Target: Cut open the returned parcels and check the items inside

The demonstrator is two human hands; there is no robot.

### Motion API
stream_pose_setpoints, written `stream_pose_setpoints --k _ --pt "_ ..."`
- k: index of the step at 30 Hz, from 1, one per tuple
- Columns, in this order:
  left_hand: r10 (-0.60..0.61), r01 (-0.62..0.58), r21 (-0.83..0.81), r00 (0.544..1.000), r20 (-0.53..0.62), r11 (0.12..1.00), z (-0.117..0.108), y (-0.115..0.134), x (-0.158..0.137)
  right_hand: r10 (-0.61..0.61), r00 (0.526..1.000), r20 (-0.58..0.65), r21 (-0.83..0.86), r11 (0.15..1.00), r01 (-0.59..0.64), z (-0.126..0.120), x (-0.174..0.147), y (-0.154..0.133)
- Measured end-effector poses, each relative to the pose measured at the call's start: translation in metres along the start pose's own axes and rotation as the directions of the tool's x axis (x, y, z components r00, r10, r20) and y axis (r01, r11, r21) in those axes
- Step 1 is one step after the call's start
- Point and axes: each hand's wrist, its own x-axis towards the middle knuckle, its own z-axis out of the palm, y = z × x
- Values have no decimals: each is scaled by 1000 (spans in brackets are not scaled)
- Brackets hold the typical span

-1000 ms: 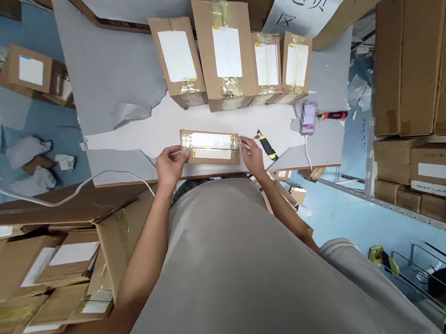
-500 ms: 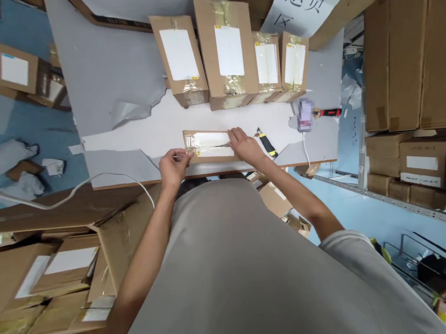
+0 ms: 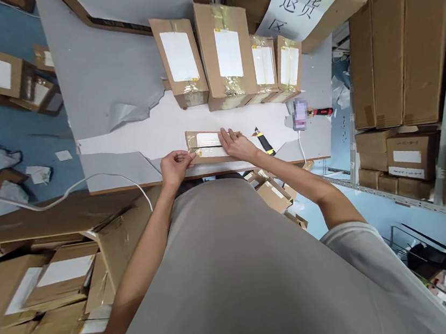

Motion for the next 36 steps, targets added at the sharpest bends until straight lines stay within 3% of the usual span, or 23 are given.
stream_pose_setpoints --k 2,5,7,9,12,15,18,21,23,25,30,33,36 --pt "34 -34 3 999 31 999 -2 0 1 7 999 39 0 1000 -7 -9 1 7" --pt "137 -139 45 989 55 989 -9 0 1 117 990 73 64 991 -122 -23 7 35" --pt "228 -234 108 971 68 966 -17 0 -3 170 984 56 151 973 -176 -27 13 57" --pt "304 -319 148 946 112 936 -25 0 -9 160 987 14 284 946 -158 -23 20 78" --pt "342 -369 119 919 198 922 -33 0 -19 224 969 -108 530 837 -134 -6 28 95" --pt "345 -396 197 905 250 897 -38 3 -26 441 881 -171 693 689 -211 15 31 91" --pt "407 -500 440 865 293 746 -36 9 -26 580 795 -178 717 630 -299 26 28 72" --pt "440 -641 569 768 466 516 -19 20 -23 612 749 -252 618 698 -362 25 23 51" --pt "385 -712 578 702 599 399 4 29 -21 599 754 -269 524 748 -407 20 21 39" --pt "282 -728 613 685 672 307 34 38 -19 572 779 -255 464 780 -421 15 21 30" --pt "83 -634 764 773 629 120 96 58 -12 460 858 -228 426 840 -337 11 12 23" --pt "0 -595 802 803 596 55 104 62 -6 396 891 -222 446 854 -269 16 -5 27" --pt "29 -586 808 810 585 53 85 63 -3 318 923 -219 471 862 -185 23 -23 30"
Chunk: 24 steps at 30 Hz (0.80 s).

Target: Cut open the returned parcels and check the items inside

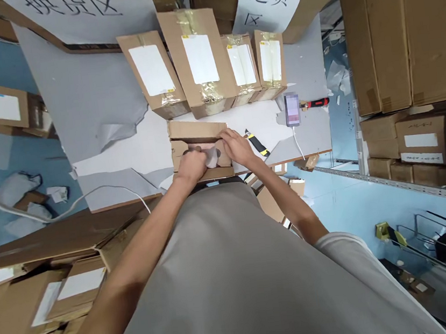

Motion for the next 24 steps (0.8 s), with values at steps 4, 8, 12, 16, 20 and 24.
stream_pose_setpoints --k 4,8,12,16,20,24 --pt "-70 52 -103 979 -190 993 -5 -41 -30 -155 988 29 -16 988 155 7 -9 -4" --pt "-162 101 -246 957 -241 964 -12 -72 -52 -334 929 160 -61 936 347 15 -6 -22" --pt "-171 52 -370 940 -297 928 -11 -74 -56 -391 900 193 -73 909 410 7 -10 -26" --pt "-234 79 -404 906 -352 911 -3 -71 -53 -309 946 101 -74 945 317 -10 -32 -9" --pt "-378 172 -467 839 -392 868 6 -76 -51 -186 969 162 -113 972 205 -13 -53 9" --pt "-401 153 -467 770 -496 871 10 -84 -48 -26 986 163 -96 994 42 -1 -61 3"
